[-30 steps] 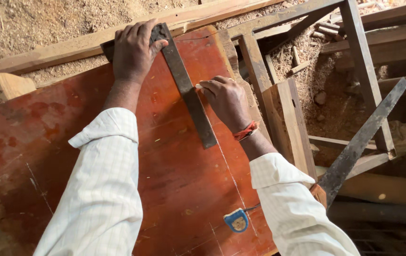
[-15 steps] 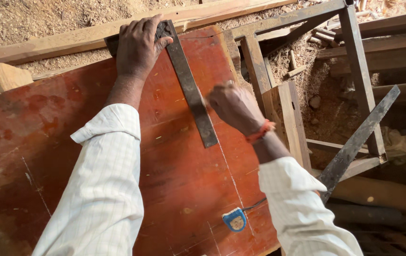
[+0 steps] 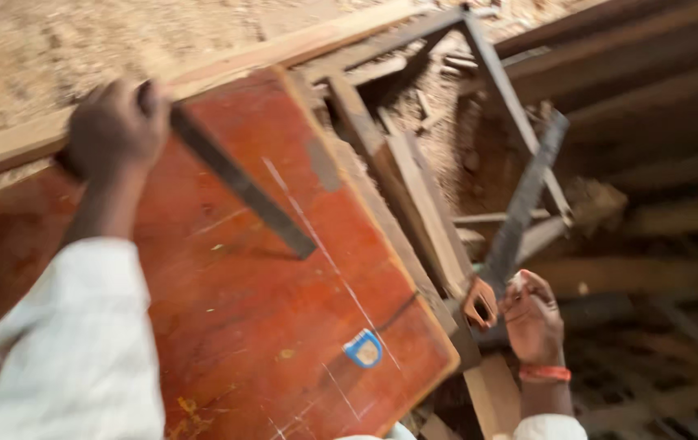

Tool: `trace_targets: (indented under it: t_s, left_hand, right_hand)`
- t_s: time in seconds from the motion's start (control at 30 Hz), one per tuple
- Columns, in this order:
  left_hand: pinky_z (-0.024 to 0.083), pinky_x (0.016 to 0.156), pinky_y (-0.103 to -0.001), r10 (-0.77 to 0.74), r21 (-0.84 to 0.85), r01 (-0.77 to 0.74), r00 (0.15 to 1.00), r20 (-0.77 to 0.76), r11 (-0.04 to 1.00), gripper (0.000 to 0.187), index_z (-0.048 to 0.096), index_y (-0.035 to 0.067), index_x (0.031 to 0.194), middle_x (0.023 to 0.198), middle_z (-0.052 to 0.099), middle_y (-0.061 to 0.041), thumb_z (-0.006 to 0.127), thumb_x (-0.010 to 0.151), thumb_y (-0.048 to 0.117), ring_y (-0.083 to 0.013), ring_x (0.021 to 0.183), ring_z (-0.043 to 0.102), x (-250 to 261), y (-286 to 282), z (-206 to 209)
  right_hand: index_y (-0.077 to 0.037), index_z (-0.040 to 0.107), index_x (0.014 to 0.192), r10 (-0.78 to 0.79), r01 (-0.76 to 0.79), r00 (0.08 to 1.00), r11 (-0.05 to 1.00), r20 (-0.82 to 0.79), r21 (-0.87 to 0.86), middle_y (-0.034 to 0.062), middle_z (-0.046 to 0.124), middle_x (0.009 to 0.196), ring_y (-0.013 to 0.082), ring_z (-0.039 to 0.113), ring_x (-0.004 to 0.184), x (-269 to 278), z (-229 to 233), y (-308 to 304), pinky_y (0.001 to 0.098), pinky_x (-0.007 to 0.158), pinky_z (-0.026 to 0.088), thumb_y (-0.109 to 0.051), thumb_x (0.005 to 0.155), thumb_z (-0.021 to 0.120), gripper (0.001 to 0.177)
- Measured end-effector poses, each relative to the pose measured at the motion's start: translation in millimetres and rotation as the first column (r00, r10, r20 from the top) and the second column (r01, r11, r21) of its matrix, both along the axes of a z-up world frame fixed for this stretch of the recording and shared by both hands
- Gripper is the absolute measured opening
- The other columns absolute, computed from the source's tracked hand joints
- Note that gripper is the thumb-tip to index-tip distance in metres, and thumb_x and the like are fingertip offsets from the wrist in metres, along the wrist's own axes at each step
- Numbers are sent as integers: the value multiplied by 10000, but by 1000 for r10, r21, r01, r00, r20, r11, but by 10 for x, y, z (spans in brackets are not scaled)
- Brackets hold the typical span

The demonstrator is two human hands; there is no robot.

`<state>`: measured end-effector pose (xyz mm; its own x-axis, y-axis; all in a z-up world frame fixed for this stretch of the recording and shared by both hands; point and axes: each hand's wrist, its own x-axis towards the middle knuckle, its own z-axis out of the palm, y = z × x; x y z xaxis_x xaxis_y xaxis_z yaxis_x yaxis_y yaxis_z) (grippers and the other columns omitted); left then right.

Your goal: The person measures and marks a wooden plank on a workbench using a tape measure, pencil, and try square. They then use a hand saw to cut the plank along the marked line.

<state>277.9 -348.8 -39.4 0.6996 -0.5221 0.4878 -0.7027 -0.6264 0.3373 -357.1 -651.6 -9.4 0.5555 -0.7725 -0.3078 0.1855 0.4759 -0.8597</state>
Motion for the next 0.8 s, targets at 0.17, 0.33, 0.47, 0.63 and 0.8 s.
trace_targets:
  t_s: [0.17,0.33,0.47,0.63,0.8]
  left_hand:
    - [503,782,-588,153,55,-143,884,-442,988,469,656,-32,1015,998,679,-279,594,1143,414,-489,928,649,-1338,814,70]
    - [529,774,-552,191,-15,-261,743,-641,965,194,687,-17,1007,916,694,-265,586,968,143,-451,884,679,-2461,940,15]
    - [544,788,-504,136,-156,-265,817,-560,951,286,709,64,1128,992,732,-203,590,872,16,-420,945,691,-2997,683,-203]
    - [433,1040,-545,-21,-184,-51,928,-372,982,548,520,-15,1376,1205,637,-232,609,836,-15,-431,1145,572,-3313,458,-258]
    - [372,1129,-539,-57,-273,-27,954,-295,962,532,538,16,1372,1418,539,-204,686,862,53,-408,1314,509,-3868,994,7]
  right_hand:
    - [-53,721,1291,-467,292,645,882,-605,-369,3,587,931,127,555,775,-946,-612,-357,312,666,516,-163,987,606,343]
    - [-31,471,1473,-74,333,587,930,-806,158,56,513,949,223,570,814,-915,-957,-177,408,776,483,-622,902,776,876]
    - [4,459,1456,8,272,794,890,-608,366,135,609,1372,267,618,1245,-692,-824,91,408,1082,498,-510,939,704,769]
    - [2,479,1410,-20,218,874,910,-486,354,138,618,1332,267,625,1206,-345,-718,298,402,1044,507,-434,920,694,691]
    - [0,499,1365,-2,129,874,965,-487,227,142,627,1292,268,633,1168,-172,-777,346,396,1006,515,-359,900,683,615]
